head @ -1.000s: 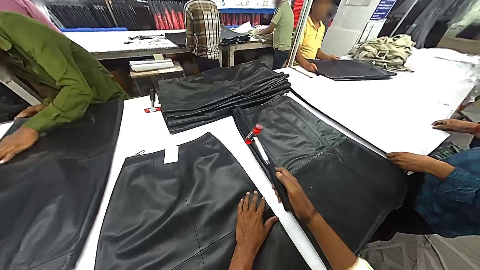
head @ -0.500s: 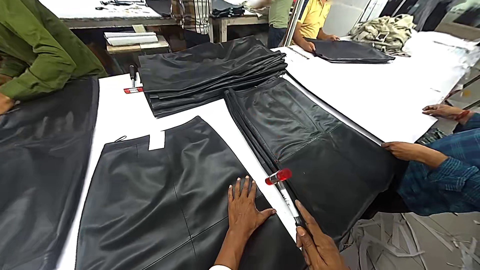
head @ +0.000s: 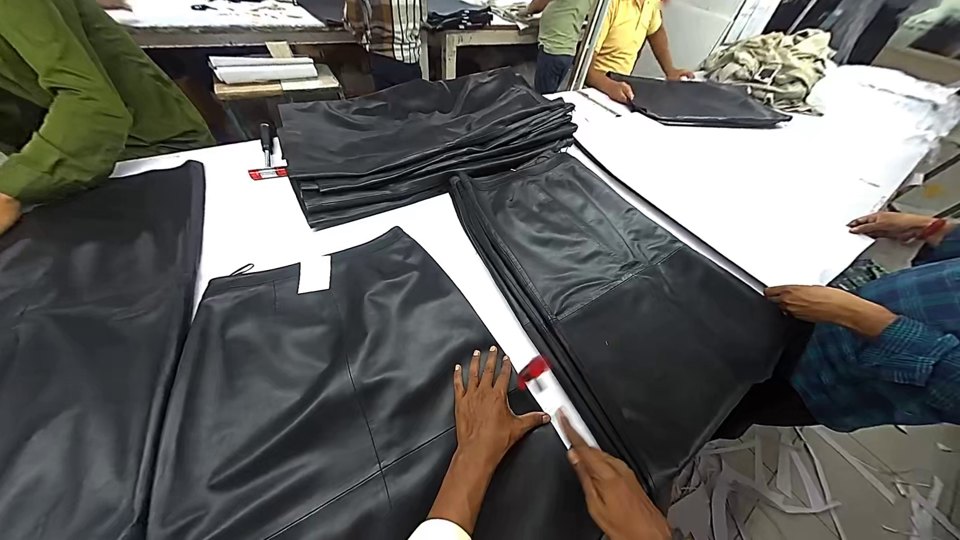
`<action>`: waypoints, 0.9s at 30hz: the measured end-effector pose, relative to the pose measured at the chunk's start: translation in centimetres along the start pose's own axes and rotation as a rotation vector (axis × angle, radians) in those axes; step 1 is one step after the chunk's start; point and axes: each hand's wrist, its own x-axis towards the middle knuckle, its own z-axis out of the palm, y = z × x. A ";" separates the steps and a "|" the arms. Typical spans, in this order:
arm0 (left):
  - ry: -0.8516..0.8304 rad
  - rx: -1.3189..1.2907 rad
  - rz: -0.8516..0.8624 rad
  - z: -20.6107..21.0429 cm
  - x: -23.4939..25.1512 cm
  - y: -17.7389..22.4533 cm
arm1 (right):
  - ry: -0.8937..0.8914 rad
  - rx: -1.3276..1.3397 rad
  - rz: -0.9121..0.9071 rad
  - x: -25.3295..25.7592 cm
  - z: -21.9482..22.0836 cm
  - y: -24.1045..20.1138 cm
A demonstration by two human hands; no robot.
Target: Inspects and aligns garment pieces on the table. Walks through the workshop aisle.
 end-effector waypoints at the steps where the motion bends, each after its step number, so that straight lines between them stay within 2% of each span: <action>1: 0.003 -0.005 0.003 0.1 0.0 0.0 | -0.065 -0.003 0.022 0.1 0.0 0.1; 2: 0.008 -0.007 0.002 0.0 0.0 0.1 | -0.068 0.022 0.021 0.4 -0.5 -0.3; 6: -0.051 -0.006 -0.023 -0.5 0.0 0.1 | 0.143 0.076 -0.056 0.2 -1.3 -2.4; 8: -0.029 0.001 -0.011 -0.3 0.0 0.0 | 0.070 0.005 -0.001 -0.1 0.3 -0.7; 10: -0.026 -0.002 -0.006 -0.2 0.1 0.1 | -0.032 0.022 0.080 0.3 0.0 0.2; 14: -0.043 0.001 -0.021 -0.3 0.2 0.1 | 0.123 0.100 0.004 0.5 -1.4 -1.9; 16: -0.011 0.005 -0.010 -0.1 0.1 0.1 | 0.045 0.004 0.028 0.2 0.0 -0.9; 18: -0.013 0.015 -0.009 -0.2 0.1 0.2 | -0.088 0.016 0.103 0.7 0.0 -0.3; 21: -0.038 0.055 -0.031 -1.0 0.6 0.2 | 0.096 0.103 0.025 1.2 -0.5 -1.5; 22: -0.056 0.062 -0.042 -1.2 0.8 0.2 | 0.110 0.091 0.009 1.3 -0.4 -1.7; 25: -0.092 0.078 -0.047 -1.1 0.9 0.0 | -0.065 -0.018 0.083 1.4 0.5 -0.5; 26: -0.103 0.075 -0.049 -1.1 1.0 0.0 | -0.088 -0.009 0.101 1.8 0.2 -0.6; 27: -0.114 0.071 -0.055 -1.3 1.1 0.0 | -0.019 0.012 0.074 2.1 0.0 -0.9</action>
